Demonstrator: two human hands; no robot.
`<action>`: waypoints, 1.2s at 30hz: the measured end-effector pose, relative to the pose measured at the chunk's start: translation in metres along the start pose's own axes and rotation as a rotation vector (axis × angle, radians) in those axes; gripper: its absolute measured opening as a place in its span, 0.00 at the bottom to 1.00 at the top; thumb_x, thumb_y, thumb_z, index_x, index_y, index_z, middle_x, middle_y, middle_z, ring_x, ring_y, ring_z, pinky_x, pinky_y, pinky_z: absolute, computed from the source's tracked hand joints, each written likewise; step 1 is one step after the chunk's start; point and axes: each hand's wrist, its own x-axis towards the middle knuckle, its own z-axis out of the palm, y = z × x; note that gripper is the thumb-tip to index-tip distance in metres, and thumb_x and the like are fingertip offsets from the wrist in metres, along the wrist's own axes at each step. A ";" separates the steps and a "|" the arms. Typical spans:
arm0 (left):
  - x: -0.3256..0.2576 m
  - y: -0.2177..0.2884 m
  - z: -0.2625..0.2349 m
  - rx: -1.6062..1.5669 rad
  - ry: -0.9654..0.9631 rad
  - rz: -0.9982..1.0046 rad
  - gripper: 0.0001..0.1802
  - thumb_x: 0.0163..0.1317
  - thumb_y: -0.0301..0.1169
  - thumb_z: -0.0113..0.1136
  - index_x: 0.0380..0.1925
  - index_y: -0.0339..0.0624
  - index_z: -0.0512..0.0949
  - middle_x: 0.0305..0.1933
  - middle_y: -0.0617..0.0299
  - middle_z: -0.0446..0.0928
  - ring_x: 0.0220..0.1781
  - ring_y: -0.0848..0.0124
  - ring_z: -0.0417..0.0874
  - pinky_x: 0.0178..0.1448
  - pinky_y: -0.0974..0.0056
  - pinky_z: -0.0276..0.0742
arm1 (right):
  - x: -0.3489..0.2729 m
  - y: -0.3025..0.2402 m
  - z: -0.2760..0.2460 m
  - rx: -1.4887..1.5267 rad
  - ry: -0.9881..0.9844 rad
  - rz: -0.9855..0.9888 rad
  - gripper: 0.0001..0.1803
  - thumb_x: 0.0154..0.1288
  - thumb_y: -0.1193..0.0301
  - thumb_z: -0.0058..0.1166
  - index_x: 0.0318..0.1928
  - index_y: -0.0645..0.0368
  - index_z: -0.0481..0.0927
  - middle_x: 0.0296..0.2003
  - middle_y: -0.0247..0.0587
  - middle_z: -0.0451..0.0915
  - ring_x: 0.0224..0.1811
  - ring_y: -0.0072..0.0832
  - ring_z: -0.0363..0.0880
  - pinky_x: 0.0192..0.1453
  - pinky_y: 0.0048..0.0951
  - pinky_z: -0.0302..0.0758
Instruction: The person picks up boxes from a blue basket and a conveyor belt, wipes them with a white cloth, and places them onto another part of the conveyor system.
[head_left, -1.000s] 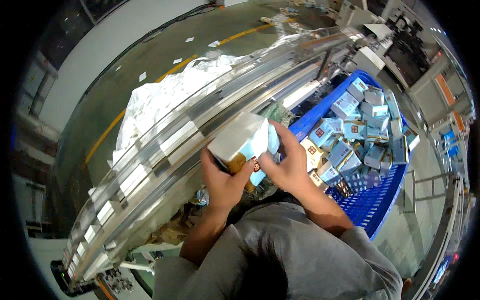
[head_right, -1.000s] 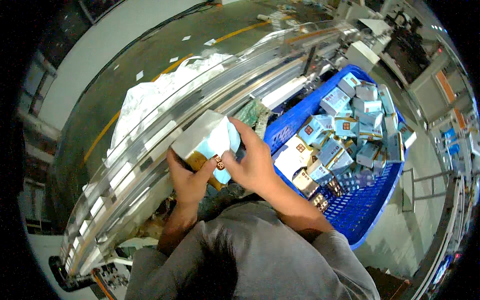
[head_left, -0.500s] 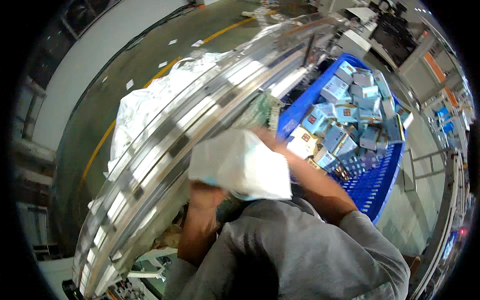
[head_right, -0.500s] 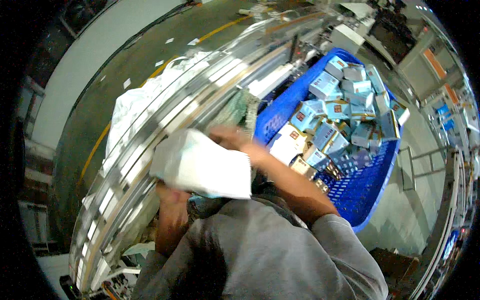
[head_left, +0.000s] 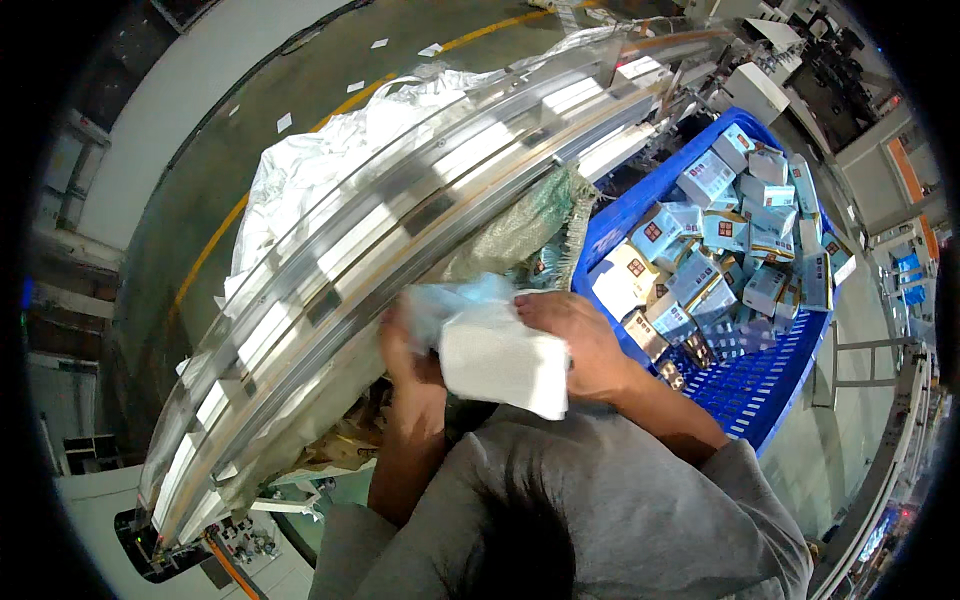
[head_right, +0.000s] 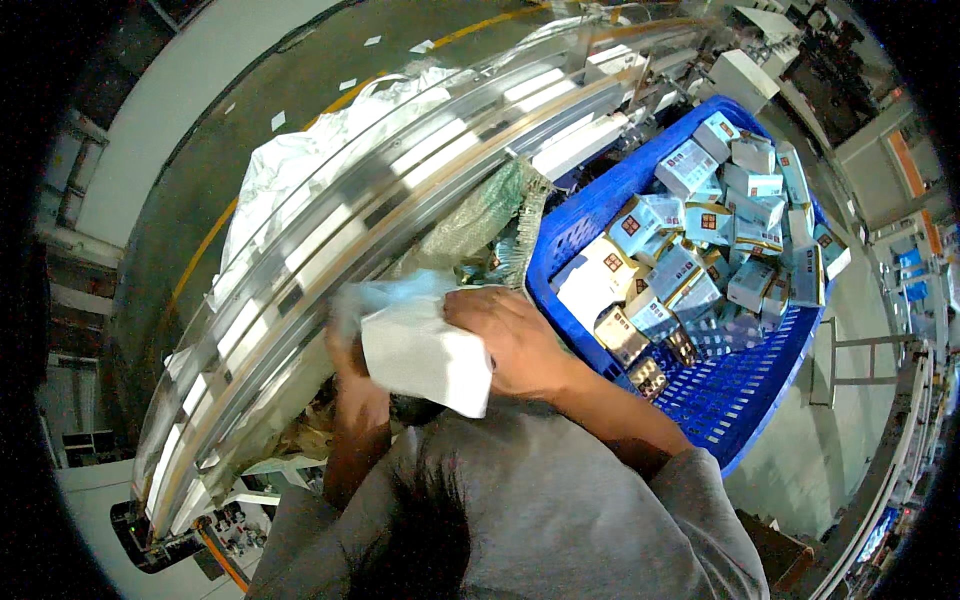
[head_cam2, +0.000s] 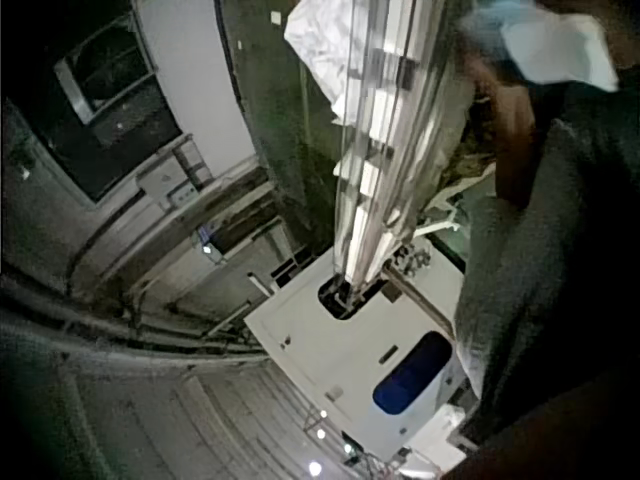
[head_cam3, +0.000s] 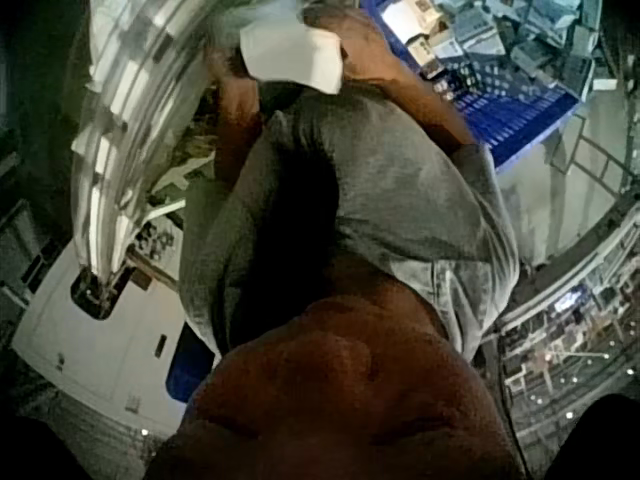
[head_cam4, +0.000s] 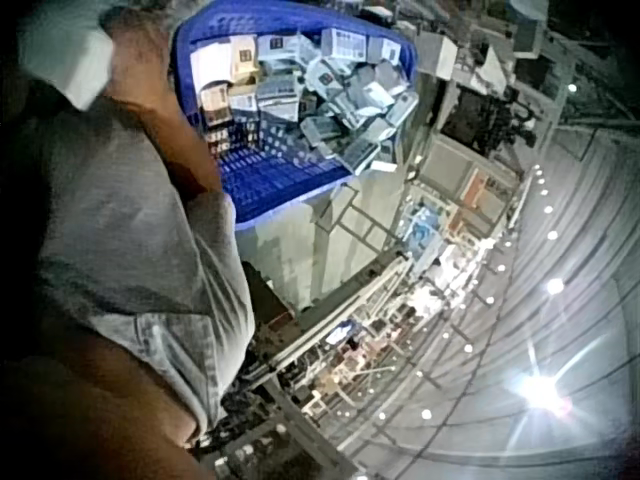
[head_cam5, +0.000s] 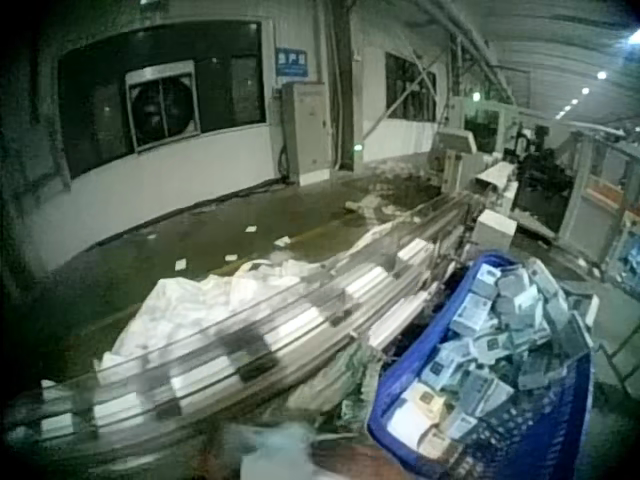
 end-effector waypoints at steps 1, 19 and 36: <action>-0.004 0.013 0.033 -0.138 0.330 -0.158 0.10 0.51 0.35 0.52 0.23 0.38 0.71 0.23 0.61 0.72 0.23 0.67 0.74 0.27 0.64 0.71 | -0.026 0.009 0.002 0.021 -0.062 0.308 0.22 0.45 0.67 0.53 0.43 0.60 0.67 0.42 0.43 0.71 0.46 0.38 0.69 0.48 0.34 0.65; -0.014 -0.060 0.081 0.239 -0.794 -0.215 0.47 0.41 0.41 0.63 0.57 0.39 0.45 0.55 0.52 0.56 0.57 0.61 0.59 0.56 0.56 0.57 | -0.047 0.025 -0.041 1.211 0.887 1.047 0.29 0.57 0.58 0.43 0.53 0.62 0.57 0.46 0.49 0.67 0.48 0.34 0.67 0.52 0.35 0.64; 0.004 0.206 -0.015 0.676 0.533 0.527 0.29 0.49 0.37 0.56 0.49 0.34 0.60 0.46 0.56 0.66 0.45 0.63 0.68 0.45 0.57 0.64 | -0.398 0.233 -0.115 -0.506 -0.762 1.423 0.28 0.47 0.61 0.53 0.48 0.62 0.65 0.40 0.46 0.71 0.40 0.33 0.70 0.43 0.32 0.68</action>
